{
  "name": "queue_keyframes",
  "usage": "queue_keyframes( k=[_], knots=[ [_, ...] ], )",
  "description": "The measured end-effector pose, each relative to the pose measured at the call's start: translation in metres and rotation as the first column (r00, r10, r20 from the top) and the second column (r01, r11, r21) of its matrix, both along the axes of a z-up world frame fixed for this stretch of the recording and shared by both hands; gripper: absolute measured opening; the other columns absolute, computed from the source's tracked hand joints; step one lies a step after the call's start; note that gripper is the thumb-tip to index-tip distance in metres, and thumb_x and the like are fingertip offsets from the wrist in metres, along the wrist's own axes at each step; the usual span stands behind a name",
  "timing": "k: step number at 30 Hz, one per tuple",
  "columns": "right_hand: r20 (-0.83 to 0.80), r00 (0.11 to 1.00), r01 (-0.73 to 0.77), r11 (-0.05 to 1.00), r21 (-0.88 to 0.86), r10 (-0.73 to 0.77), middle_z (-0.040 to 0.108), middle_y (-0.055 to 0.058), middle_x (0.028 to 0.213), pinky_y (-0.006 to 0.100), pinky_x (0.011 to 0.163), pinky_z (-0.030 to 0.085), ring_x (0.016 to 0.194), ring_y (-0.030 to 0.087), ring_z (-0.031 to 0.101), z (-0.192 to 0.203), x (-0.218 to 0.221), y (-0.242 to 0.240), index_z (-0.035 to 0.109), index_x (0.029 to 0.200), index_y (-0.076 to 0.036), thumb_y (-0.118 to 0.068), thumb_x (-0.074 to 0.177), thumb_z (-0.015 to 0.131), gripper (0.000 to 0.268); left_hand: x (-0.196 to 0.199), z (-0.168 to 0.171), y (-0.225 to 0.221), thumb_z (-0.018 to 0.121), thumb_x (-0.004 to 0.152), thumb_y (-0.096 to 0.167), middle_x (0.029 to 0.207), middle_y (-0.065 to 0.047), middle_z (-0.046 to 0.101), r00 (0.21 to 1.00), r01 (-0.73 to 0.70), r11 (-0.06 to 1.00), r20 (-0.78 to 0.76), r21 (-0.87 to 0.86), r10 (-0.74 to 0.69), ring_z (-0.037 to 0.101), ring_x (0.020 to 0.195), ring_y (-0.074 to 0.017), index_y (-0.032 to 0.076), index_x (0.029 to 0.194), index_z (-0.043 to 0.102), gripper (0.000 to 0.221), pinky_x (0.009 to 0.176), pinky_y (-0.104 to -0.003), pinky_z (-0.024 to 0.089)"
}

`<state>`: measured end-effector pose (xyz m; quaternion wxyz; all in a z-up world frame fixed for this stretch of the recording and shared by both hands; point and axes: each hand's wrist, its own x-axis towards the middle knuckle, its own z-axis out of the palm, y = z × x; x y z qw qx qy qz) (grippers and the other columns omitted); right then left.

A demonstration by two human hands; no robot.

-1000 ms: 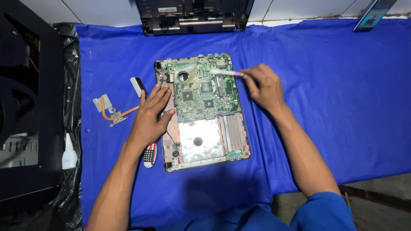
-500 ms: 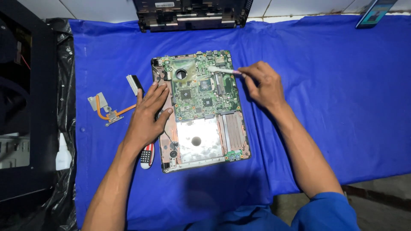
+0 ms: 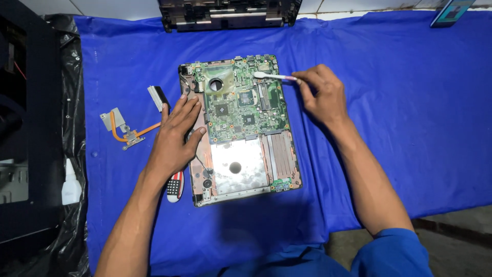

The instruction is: Cleaning a laptop motherboard using a brush and reassembling components like the heatsink.

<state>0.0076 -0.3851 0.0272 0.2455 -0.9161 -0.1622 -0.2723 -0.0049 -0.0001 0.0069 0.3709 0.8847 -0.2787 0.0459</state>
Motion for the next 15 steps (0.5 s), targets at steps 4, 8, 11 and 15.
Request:
queue_keyframes(
  k=[4, 8, 11, 15],
  knots=[
    [-0.031, 0.998, -0.053, 0.998, 0.041, 0.054, 0.069, 0.007, 0.09, 0.039, 0.082, 0.056, 0.087, 0.029, 0.07, 0.001, -0.007, 0.009, 0.08, 0.108, -0.015, -0.008, 0.096, 0.076, 0.014, 0.0, 0.0, -0.001, 0.071, 0.096, 0.019, 0.156, -0.013, 0.052, 1.0, -0.003, 1.0, 0.016, 0.001, 0.003, 0.036, 0.151, -0.0345, 0.005, 0.147, 0.057, 0.055, 0.124, -0.057, 0.012],
    [-0.009, 1.0, -0.023, 0.999, 0.024, 0.023, 0.068, 0.01, 0.091, 0.041, 0.081, 0.057, 0.087, 0.031, 0.069, 0.001, -0.003, 0.002, 0.08, 0.109, -0.013, -0.005, 0.096, 0.077, 0.015, 0.0, 0.0, 0.0, 0.071, 0.096, 0.019, 0.156, -0.013, 0.052, 1.0, 0.0, 1.0, 0.01, -0.006, 0.0, 0.036, 0.151, -0.0345, 0.005, 0.147, 0.057, 0.055, 0.124, -0.057, 0.012],
    [-0.009, 1.0, -0.013, 1.0, 0.029, 0.013, 0.069, 0.009, 0.091, 0.041, 0.081, 0.057, 0.087, 0.031, 0.069, -0.002, -0.005, 0.007, 0.08, 0.109, -0.013, -0.004, 0.095, 0.076, 0.017, 0.0, 0.0, 0.0, 0.071, 0.096, 0.019, 0.156, -0.014, 0.052, 1.0, 0.004, 1.0, 0.012, -0.007, -0.004, 0.036, 0.151, -0.035, 0.005, 0.147, 0.057, 0.055, 0.124, -0.057, 0.012],
    [-0.016, 0.999, -0.041, 0.998, 0.055, 0.042, 0.069, 0.01, 0.091, 0.041, 0.081, 0.056, 0.087, 0.032, 0.069, -0.006, -0.002, 0.007, 0.08, 0.107, -0.013, -0.006, 0.096, 0.076, 0.014, -0.001, 0.002, -0.001, 0.071, 0.096, 0.018, 0.155, -0.014, 0.052, 1.0, 0.0, 1.0, 0.011, -0.017, 0.0, 0.036, 0.151, -0.0361, 0.004, 0.147, 0.057, 0.054, 0.124, -0.057, 0.012]
  ],
)
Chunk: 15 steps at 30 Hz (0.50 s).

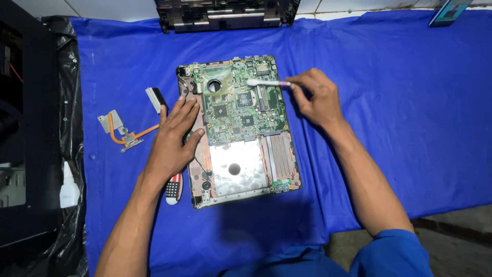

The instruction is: Cleaning a laptop motherboard using a brush and reassembling components like the heatsink.

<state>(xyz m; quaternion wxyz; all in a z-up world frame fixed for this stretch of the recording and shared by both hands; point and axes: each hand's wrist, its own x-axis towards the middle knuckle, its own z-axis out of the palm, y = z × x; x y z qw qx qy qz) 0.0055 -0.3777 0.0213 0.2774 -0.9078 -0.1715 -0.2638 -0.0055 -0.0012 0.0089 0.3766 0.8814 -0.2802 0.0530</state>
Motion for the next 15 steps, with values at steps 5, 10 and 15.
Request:
queue_keyframes(
  k=[5, 10, 15],
  knots=[
    [0.008, 0.999, 0.043, 0.999, 0.0, -0.043, 0.068, 0.01, 0.093, 0.042, 0.082, 0.056, 0.089, 0.032, 0.069, 0.003, -0.001, 0.001, 0.08, 0.11, -0.013, -0.004, 0.096, 0.076, 0.017, 0.0, -0.001, 0.0, 0.071, 0.096, 0.018, 0.156, -0.014, 0.052, 1.0, 0.008, 1.0, 0.0, -0.005, -0.008, 0.036, 0.151, -0.0359, 0.004, 0.147, 0.057, 0.055, 0.124, -0.057, 0.012],
    [0.002, 1.0, 0.022, 1.0, -0.006, -0.022, 0.069, 0.012, 0.092, 0.043, 0.082, 0.056, 0.089, 0.034, 0.069, 0.007, 0.001, -0.004, 0.08, 0.107, -0.011, -0.002, 0.094, 0.076, 0.015, 0.001, -0.005, 0.002, 0.071, 0.096, 0.018, 0.156, -0.014, 0.051, 1.0, 0.01, 1.0, -0.001, -0.012, -0.01, 0.036, 0.151, -0.0355, 0.005, 0.147, 0.056, 0.055, 0.125, -0.054, 0.014],
    [-0.008, 1.0, -0.019, 1.0, 0.024, 0.02, 0.069, 0.007, 0.092, 0.04, 0.085, 0.057, 0.09, 0.03, 0.07, 0.001, -0.002, 0.006, 0.08, 0.106, -0.015, -0.009, 0.095, 0.077, 0.013, 0.001, -0.003, 0.001, 0.071, 0.095, 0.016, 0.156, -0.014, 0.052, 1.0, 0.009, 1.0, -0.011, -0.028, -0.01, 0.036, 0.15, -0.037, 0.004, 0.146, 0.057, 0.055, 0.124, -0.053, 0.021]
  ],
)
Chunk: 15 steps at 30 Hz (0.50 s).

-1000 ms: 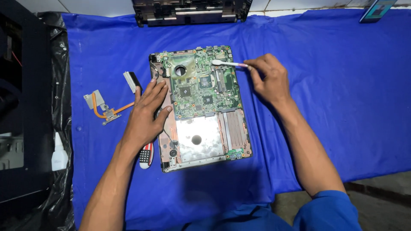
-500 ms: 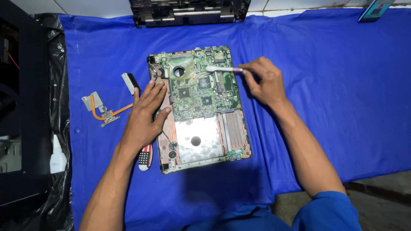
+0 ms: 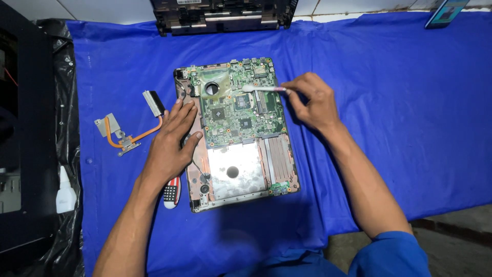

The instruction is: Cleaning a laptop motherboard using a brush and reassembling components like the heatsink.

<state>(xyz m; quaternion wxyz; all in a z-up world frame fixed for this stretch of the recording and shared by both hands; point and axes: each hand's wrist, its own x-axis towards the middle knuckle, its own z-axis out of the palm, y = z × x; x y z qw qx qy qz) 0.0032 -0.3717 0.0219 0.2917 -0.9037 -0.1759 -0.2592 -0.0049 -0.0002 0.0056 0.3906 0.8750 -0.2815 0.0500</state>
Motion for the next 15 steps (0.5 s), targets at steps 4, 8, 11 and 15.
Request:
queue_keyframes(
  k=[4, 8, 11, 15],
  knots=[
    [0.014, 1.0, 0.018, 0.999, -0.03, -0.017, 0.069, 0.01, 0.092, 0.042, 0.085, 0.056, 0.09, 0.032, 0.069, 0.001, 0.004, -0.005, 0.08, 0.106, -0.012, -0.006, 0.096, 0.075, 0.013, -0.002, 0.004, -0.001, 0.071, 0.095, 0.016, 0.155, -0.014, 0.052, 1.0, -0.006, 1.0, -0.006, 0.009, 0.006, 0.037, 0.15, -0.0372, 0.004, 0.146, 0.057, 0.055, 0.123, -0.052, 0.023],
    [0.036, 0.999, 0.029, 0.998, -0.049, -0.028, 0.068, 0.01, 0.092, 0.042, 0.084, 0.057, 0.089, 0.033, 0.069, 0.004, 0.001, -0.002, 0.079, 0.109, -0.012, -0.004, 0.096, 0.076, 0.016, -0.001, 0.004, -0.001, 0.071, 0.095, 0.016, 0.155, -0.015, 0.052, 1.0, -0.002, 1.0, -0.003, 0.014, 0.002, 0.037, 0.149, -0.0388, 0.003, 0.146, 0.057, 0.054, 0.122, -0.054, 0.025],
    [0.037, 0.999, 0.025, 0.998, -0.052, -0.024, 0.069, 0.01, 0.092, 0.042, 0.084, 0.057, 0.089, 0.033, 0.069, 0.004, 0.003, -0.007, 0.079, 0.109, -0.012, -0.004, 0.096, 0.076, 0.016, 0.0, 0.004, -0.001, 0.071, 0.095, 0.016, 0.155, -0.015, 0.052, 1.0, -0.002, 1.0, 0.002, 0.013, 0.002, 0.037, 0.149, -0.0391, 0.004, 0.146, 0.057, 0.054, 0.121, -0.055, 0.026],
    [0.058, 0.997, 0.047, 0.996, -0.069, -0.043, 0.068, 0.01, 0.093, 0.043, 0.084, 0.057, 0.089, 0.033, 0.069, 0.004, 0.004, -0.012, 0.079, 0.11, -0.012, -0.003, 0.097, 0.075, 0.016, 0.0, 0.001, 0.0, 0.07, 0.095, 0.017, 0.156, -0.014, 0.051, 1.0, 0.0, 0.999, 0.0, 0.033, 0.0, 0.037, 0.15, -0.0382, 0.004, 0.147, 0.056, 0.055, 0.121, -0.055, 0.027]
  ],
)
